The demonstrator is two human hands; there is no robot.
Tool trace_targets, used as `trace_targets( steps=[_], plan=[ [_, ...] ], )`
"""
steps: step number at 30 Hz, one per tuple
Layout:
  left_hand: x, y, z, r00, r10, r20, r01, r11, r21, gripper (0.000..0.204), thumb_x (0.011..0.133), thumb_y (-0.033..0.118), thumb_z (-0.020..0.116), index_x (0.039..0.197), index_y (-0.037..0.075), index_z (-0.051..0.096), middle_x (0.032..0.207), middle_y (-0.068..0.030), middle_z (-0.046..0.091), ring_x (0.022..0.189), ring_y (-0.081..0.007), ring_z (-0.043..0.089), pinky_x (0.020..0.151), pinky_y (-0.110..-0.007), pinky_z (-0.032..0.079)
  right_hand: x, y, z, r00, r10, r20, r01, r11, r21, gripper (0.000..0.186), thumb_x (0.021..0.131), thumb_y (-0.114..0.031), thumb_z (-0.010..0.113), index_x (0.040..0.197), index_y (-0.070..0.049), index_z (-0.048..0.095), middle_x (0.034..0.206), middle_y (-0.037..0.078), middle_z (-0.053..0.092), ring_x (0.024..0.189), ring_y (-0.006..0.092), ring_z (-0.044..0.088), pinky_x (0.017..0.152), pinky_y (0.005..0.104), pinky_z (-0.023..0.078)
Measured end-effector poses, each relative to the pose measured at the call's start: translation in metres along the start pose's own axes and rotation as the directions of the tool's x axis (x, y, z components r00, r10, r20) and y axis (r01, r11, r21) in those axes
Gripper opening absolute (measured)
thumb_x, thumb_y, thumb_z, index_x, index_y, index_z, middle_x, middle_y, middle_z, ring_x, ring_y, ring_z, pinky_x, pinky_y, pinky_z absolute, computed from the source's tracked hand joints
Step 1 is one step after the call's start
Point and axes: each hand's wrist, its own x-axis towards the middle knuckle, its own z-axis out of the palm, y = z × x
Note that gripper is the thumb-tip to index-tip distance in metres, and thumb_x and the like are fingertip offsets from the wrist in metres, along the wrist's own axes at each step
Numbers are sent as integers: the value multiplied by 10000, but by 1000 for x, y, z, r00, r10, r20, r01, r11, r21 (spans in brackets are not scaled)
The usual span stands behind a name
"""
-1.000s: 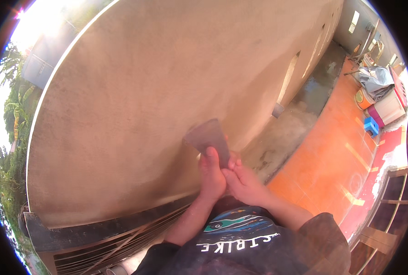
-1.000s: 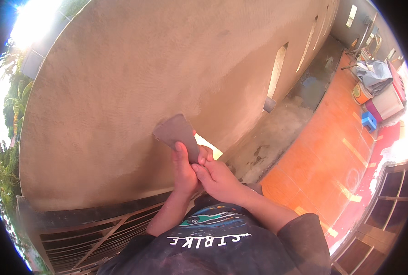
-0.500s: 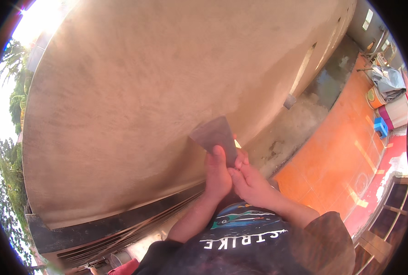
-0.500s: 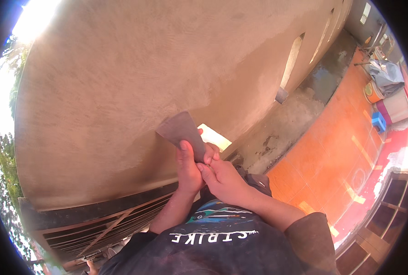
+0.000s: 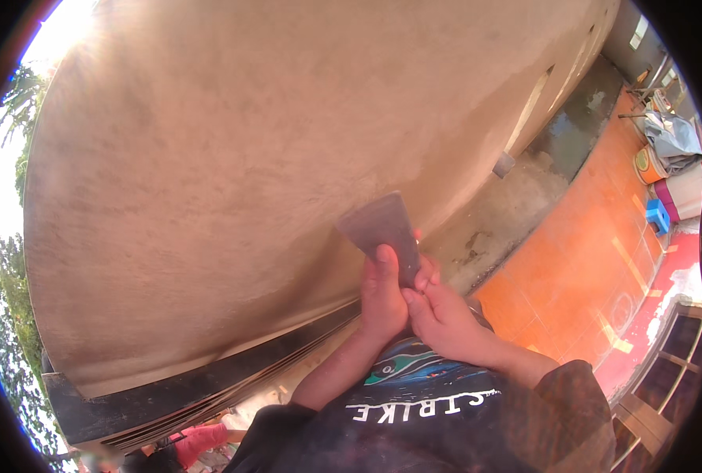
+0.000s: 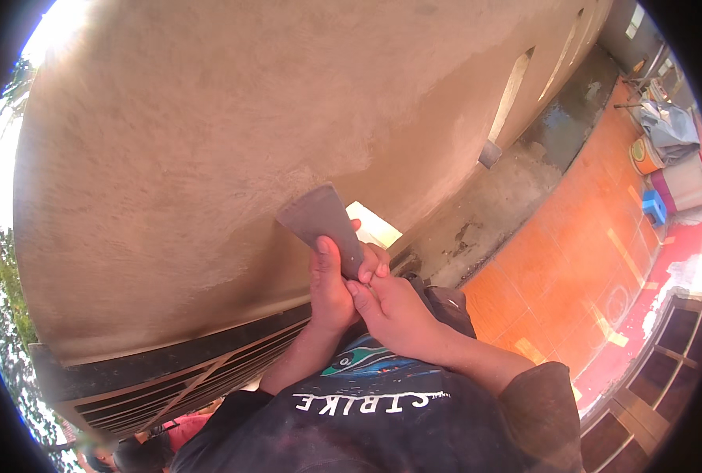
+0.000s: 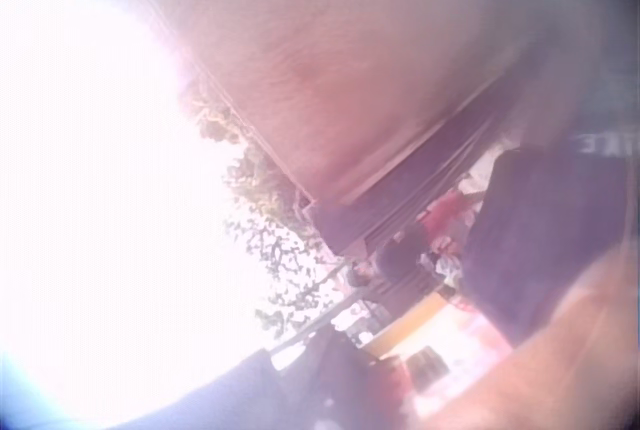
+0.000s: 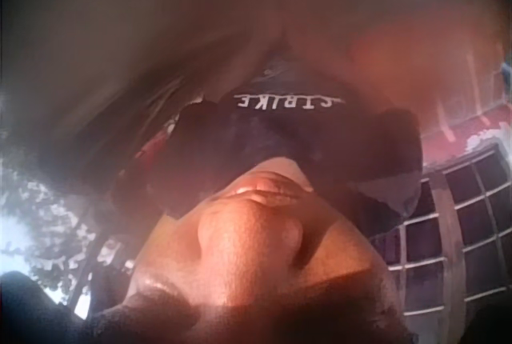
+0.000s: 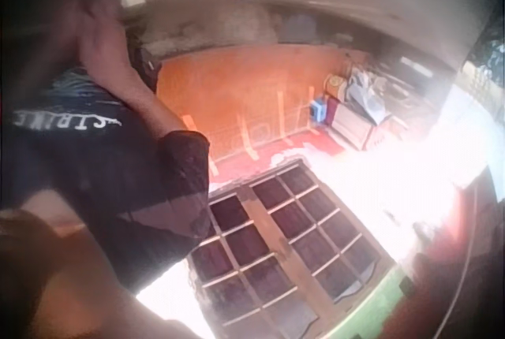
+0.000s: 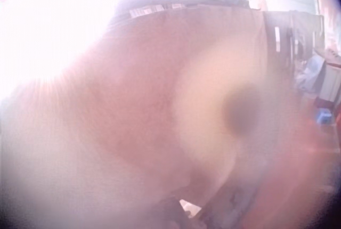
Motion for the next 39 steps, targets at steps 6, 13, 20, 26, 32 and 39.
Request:
trace_targets(
  steps=[6, 13, 20, 26, 32, 39],
  plan=[
    [0, 4, 1, 998, -48, 36, 49, 999, -17, 565, 1024, 509, 356, 1235, -3, 470, 669, -44, 490, 694, -170, 507, 705, -335, 446, -6, -4, 0, 979, 203, 35, -204, 979, 16, 176, 998, -144, 485, 1036, 15, 551, 788, 165, 621, 708, 263, 636, 650, 361, 494],
    [-2, 9, 4, 997, -66, -31, 65, 997, -48, 588, 1006, 541, 378, 1216, 1, 477, 672, -46, 498, 685, -162, 503, 701, -331, 446, -8, -4, 3, 996, 84, 29, -82, 996, -42, 207, 1005, -161, 477, 996, 24, 569, 782, 163, 624, 707, 255, 628, 655, 363, 490],
    [-1, 11, 5, 998, -54, 29, 54, 998, -26, 510, 1037, 502, 307, 1300, 113, 505, 645, -38, 468, 714, -206, 514, 699, -344, 424, -11, -13, 3, 998, 60, -4, -60, 997, -46, 235, 1016, -170, 458, 1029, 34, 575, 787, 145, 625, 737, 242, 624, 695, 348, 490],
    [-4, 4, 5, 992, -126, -5, 125, 991, -51, 504, 1043, 490, 304, 1279, 97, 514, 630, -45, 471, 705, -213, 515, 691, -343, 431, -16, -3, -1, 998, 59, 31, -58, 998, -29, 238, 1018, -170, 457, 1012, 37, 573, 778, 138, 627, 720, 239, 623, 675, 350, 483],
    [-8, -7, 5, 984, -142, -107, 134, 988, -79, 556, 1022, 514, 363, 1202, 1, 481, 683, -51, 523, 706, -164, 529, 717, -317, 456, -15, 12, -3, 992, 124, 30, -124, 992, 11, 233, 1014, -171, 470, 982, 33, 577, 759, 129, 622, 699, 232, 604, 666, 350, 482],
    [5, 5, 1, 996, -64, -67, 69, 995, 65, 554, 1033, 522, 305, 1249, 54, 512, 626, -43, 478, 696, -203, 517, 686, -342, 431, 2, 19, 0, 987, 120, 103, -124, 991, 42, 214, 1013, -166, 466, 1021, 22, 566, 814, 141, 635, 733, 239, 615, 675, 353, 483]
  ],
)
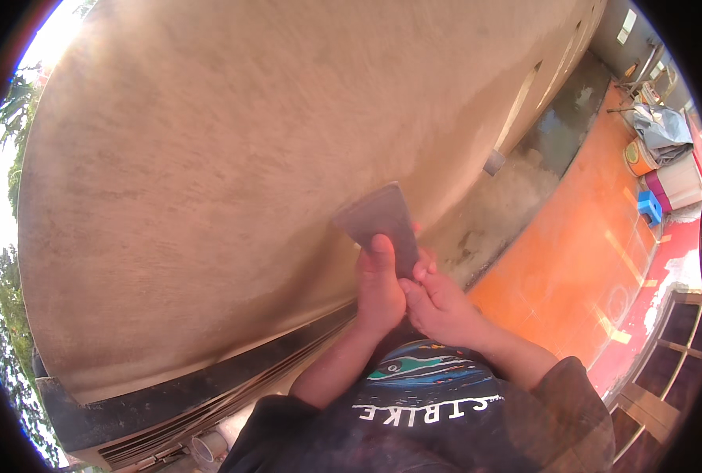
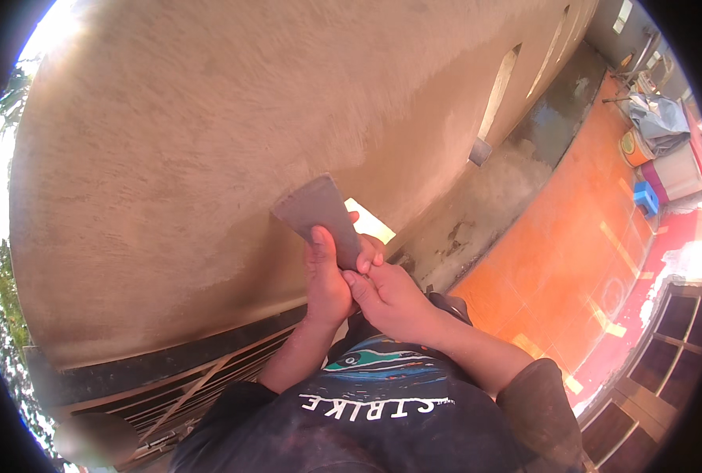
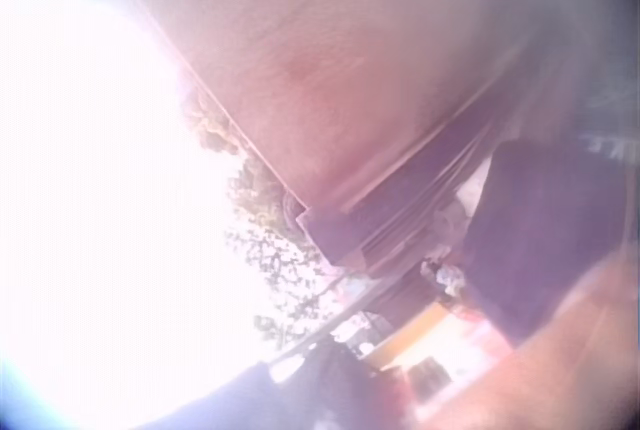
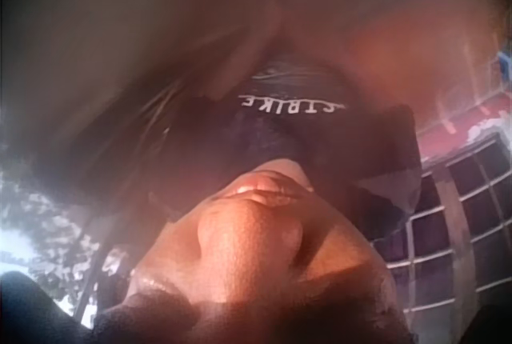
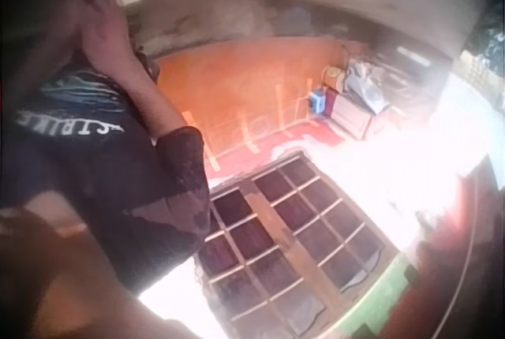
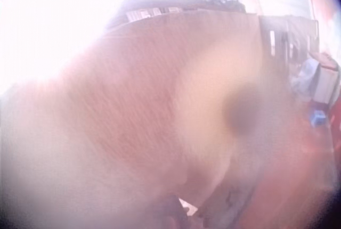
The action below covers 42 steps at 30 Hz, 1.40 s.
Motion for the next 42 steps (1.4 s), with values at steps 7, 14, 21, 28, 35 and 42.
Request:
trace_targets(
  steps=[7, 14, 21, 28, 35, 42],
  plan=[
    [-9, -5, 3, 998, -59, -27, 56, 991, -118, 592, 1019, 533, 348, 1192, -18, 479, 673, -54, 519, 695, -173, 527, 698, -326, 450, -16, -9, 2, 997, -42, -69, 36, 996, -86, 224, 1015, -178, 461, 1055, 20, 557, 845, 153, 639, 752, 274, 630, 684, 376, 491],
    [-7, -12, -12, 999, -35, -5, 35, 998, 53, 554, 1035, 514, 318, 1281, 48, 489, 668, -61, 521, 696, -198, 528, 675, -328, 437, -1, 18, 0, 999, 11, 46, -16, 994, 112, 242, 1031, -210, 444, 1052, 2, 560, 696, 67, 575, 602, 157, 573, 558, 292, 459],
    [9, 7, -17, 987, -102, 125, 122, 979, -163, 530, 1020, 478, 414, 1275, 19, 486, 767, -58, 565, 678, -148, 539, 676, -329, 478, -17, 17, -1, 994, -45, 97, -5, 888, 460, 253, 1030, -178, 450, 1221, -36, 366, 821, 69, 552, 530, 73, 485, 475, 211, 393],
    [9, 10, -4, 957, -128, 261, 227, 891, -394, 448, 1034, 481, 354, 1249, 115, 497, 712, -12, 440, 568, -93, 392, 556, -310, 410, -34, 30, 20, 892, -405, -200, 449, 754, 479, 199, 1011, -81, 436, 1177, -74, 327, 1017, 154, 514, 552, 62, 450, 512, 200, 393],
    [4, 24, -2, 928, -313, 202, 369, 848, -380, 399, 1019, 494, 398, 1084, 111, 490, 712, 9, 380, 548, -70, 296, 442, -202, 276, -25, 39, 27, 866, -481, -137, 479, 720, 502, 115, 1000, -21, 430, 1085, -72, 371, 889, 90, 494, 568, 65, 417, 506, 214, 353],
    [13, 18, -2, 946, -284, 156, 319, 901, -294, 382, 1013, 493, 426, 1067, 120, 491, 689, 22, 352, 534, -55, 276, 436, -201, 250, -14, 46, 18, 902, -422, -88, 379, 681, 627, 101, 994, -13, 446, 1053, -70, 387, 844, 65, 479, 568, 67, 405, 500, 221, 337]
  ],
)
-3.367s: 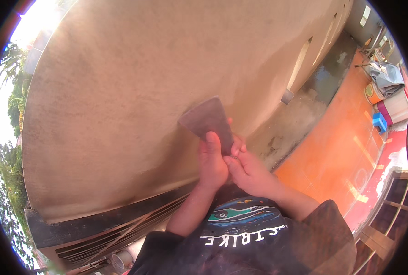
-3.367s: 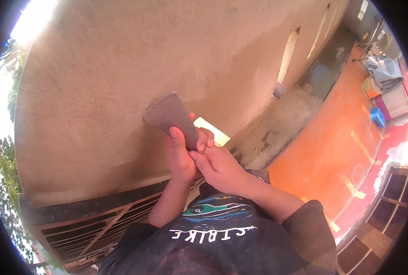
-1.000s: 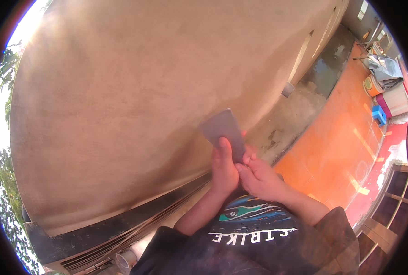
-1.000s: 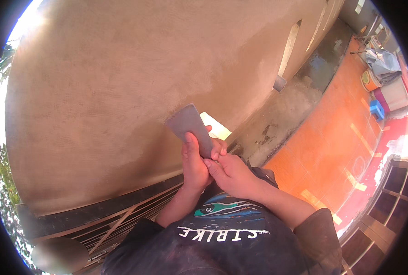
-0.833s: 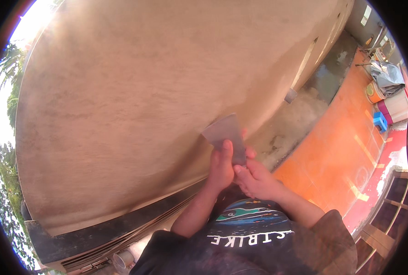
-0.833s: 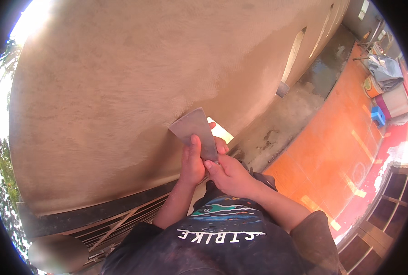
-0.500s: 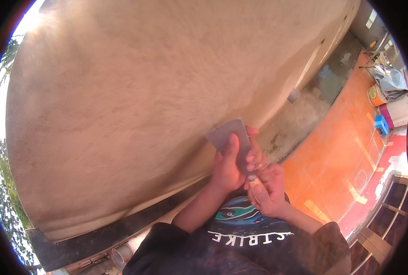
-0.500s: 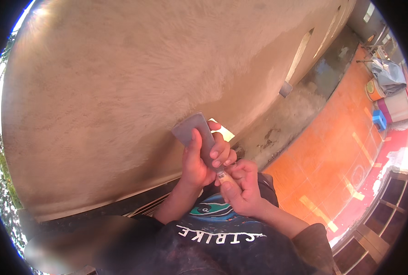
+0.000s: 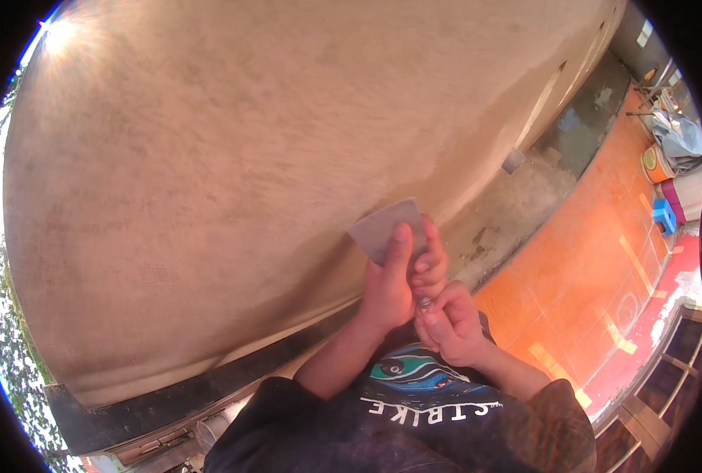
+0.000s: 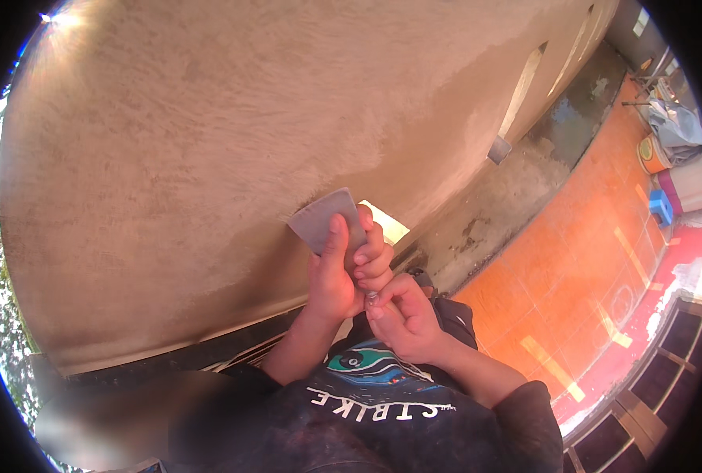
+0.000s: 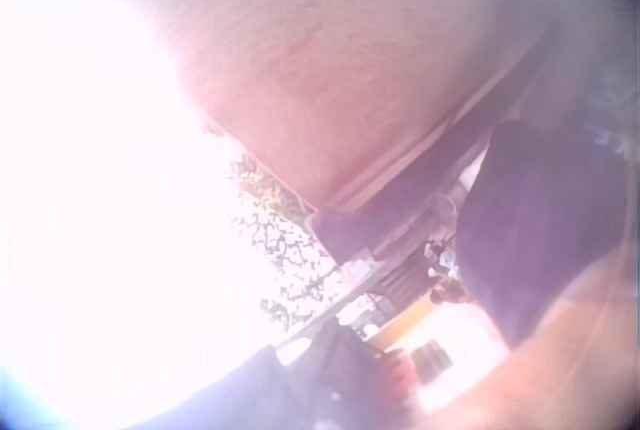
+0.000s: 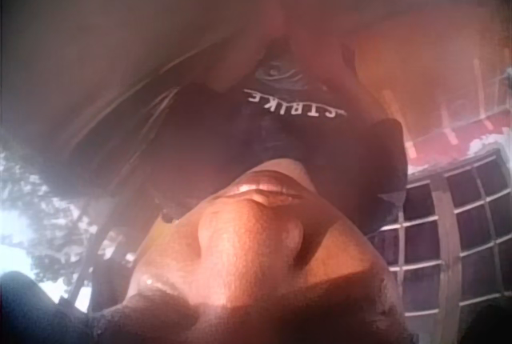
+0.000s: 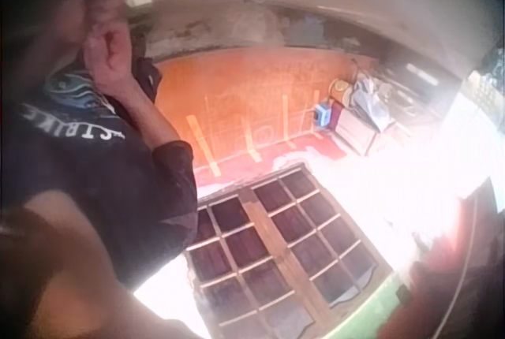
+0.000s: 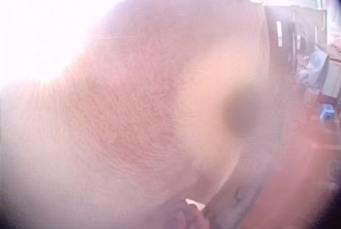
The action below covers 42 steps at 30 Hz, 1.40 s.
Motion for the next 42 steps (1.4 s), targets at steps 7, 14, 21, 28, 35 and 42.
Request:
trace_targets(
  steps=[7, 14, 21, 28, 35, 42],
  plan=[
    [6, 1, -4, 1000, 25, -3, -25, 994, 102, 377, 1012, 485, 436, 1065, 119, 506, 685, 23, 345, 532, -55, 269, 434, -200, 238, 14, 13, -14, 988, -99, 121, 95, 995, 39, 72, 1008, -51, 444, 1055, -78, 397, 812, 44, 476, 531, 66, 392, 473, 215, 332],
    [8, -1, 5, 995, 80, -58, -79, 997, 22, 376, 1012, 481, 443, 1058, 114, 511, 692, 23, 351, 544, -53, 280, 442, -196, 242, 12, -7, -13, 997, 42, 66, -38, 998, -57, 84, 1010, -86, 473, 1046, -91, 398, 802, 28, 474, 543, 56, 398, 472, 212, 338],
    [2, 11, 11, 999, 44, -13, -43, 998, 52, 381, 1013, 482, 439, 1061, 111, 509, 692, 28, 347, 528, -49, 261, 428, -187, 225, 9, -4, 8, 999, 26, -37, -30, 993, -115, 110, 995, -62, 492, 1038, -94, 396, 896, 34, 484, 623, 50, 441, 528, 204, 372],
    [2, 20, 17, 999, -41, 4, 41, 999, 17, 377, 1013, 484, 435, 1064, 119, 509, 693, 30, 340, 537, -47, 264, 436, -191, 240, 12, -10, 16, 997, 14, -73, -24, 991, -132, 108, 990, -47, 494, 1037, -86, 404, 925, 31, 490, 648, 48, 443, 563, 199, 379],
    [0, 14, 12, 1000, -19, 22, 19, 1000, 22, 388, 1006, 508, 433, 1051, 132, 516, 698, 30, 346, 536, -52, 266, 439, -198, 245, 8, -17, 16, 991, 84, -104, -100, 984, -150, 100, 996, -58, 489, 1036, -84, 402, 868, 16, 495, 639, 41, 436, 558, 199, 366],
    [-1, 16, 12, 1000, 7, 27, -6, 1000, -26, 384, 1007, 497, 437, 1055, 124, 513, 695, 29, 348, 536, -53, 275, 439, -201, 243, 8, -14, 13, 997, 38, -62, -46, 989, -139, 115, 989, -41, 497, 1028, -89, 399, 860, 17, 499, 624, 39, 441, 532, 206, 361]
  ],
)
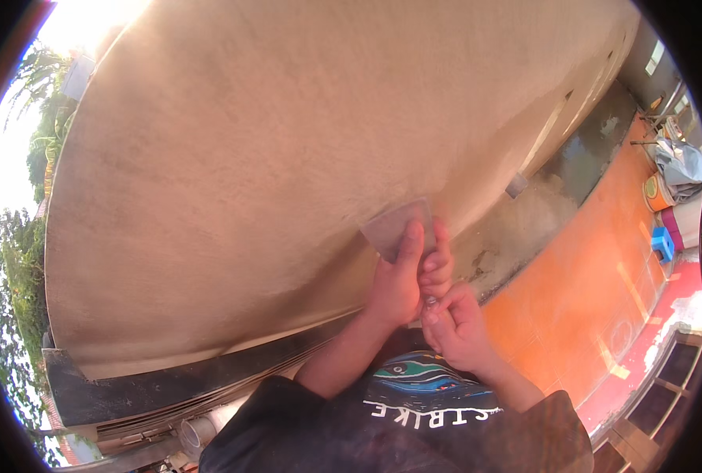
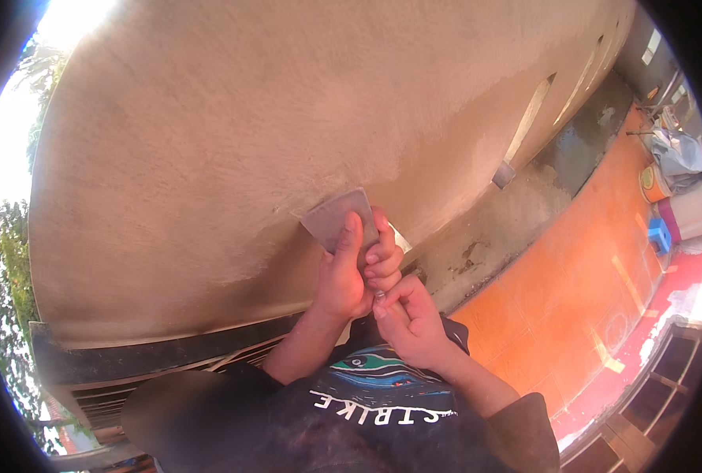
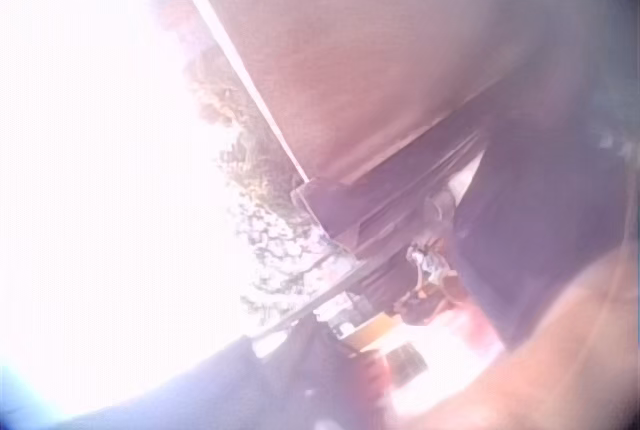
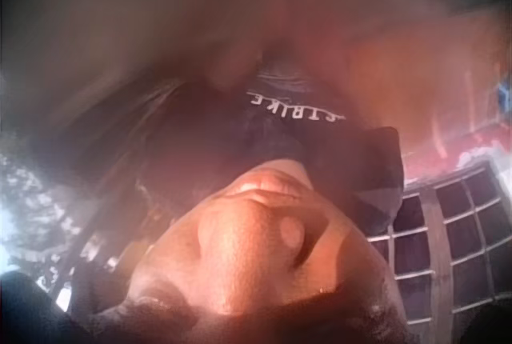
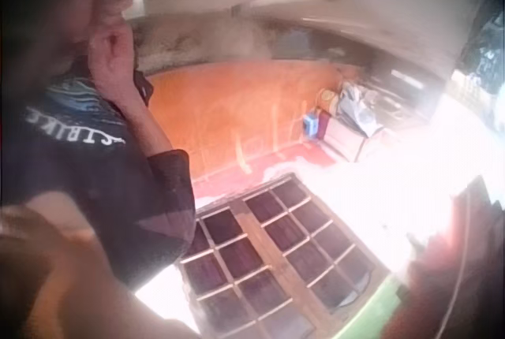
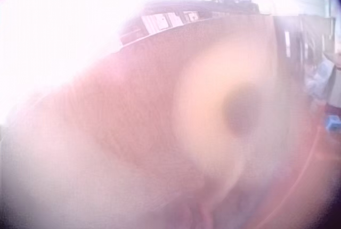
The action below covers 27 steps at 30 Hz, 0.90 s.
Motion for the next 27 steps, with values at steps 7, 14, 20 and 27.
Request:
trace_targets(
  steps=[7, 14, 20, 27],
  plan=[
    [3, 2, 0, 999, 38, 24, -39, 999, 36, 403, 1002, 501, 447, 1060, 109, 522, 700, 27, 352, 558, -59, 279, 446, -201, 242, 7, -6, -1, 1000, 9, -3, -9, 998, -56, 140, 983, -35, 506, 1006, -95, 382, 838, 26, 499, 577, 42, 440, 507, 209, 365],
    [-3, 9, 3, 1000, 2, 13, -2, 999, 34, 408, 1004, 497, 448, 1080, 106, 533, 709, 29, 352, 569, -57, 288, 478, -196, 268, 10, -9, 5, 999, 32, 8, -32, 996, -84, 156, 987, -28, 490, 1027, -95, 354, 746, 35, 485, 548, 56, 439, 485, 213, 360],
    [1, 8, 0, 998, 7, 60, -7, 1000, 0, 411, 1001, 495, 458, 1076, 97, 533, 717, 24, 365, 568, -54, 296, 478, -197, 278, 13, -14, 4, 1000, 14, 24, -13, 997, -73, 142, 991, -32, 479, 1025, -98, 358, 737, 44, 473, 521, 73, 435, 474, 218, 358],
    [8, 4, 0, 996, -16, 85, 18, 1000, -20, 428, 995, 508, 457, 1055, 90, 526, 715, 26, 363, 566, -53, 294, 468, -198, 273, 10, -18, 0, 998, 60, 2, -60, 996, -66, 135, 992, -41, 486, 1026, -89, 364, 745, 52, 482, 521, 73, 438, 475, 225, 366]
  ],
)
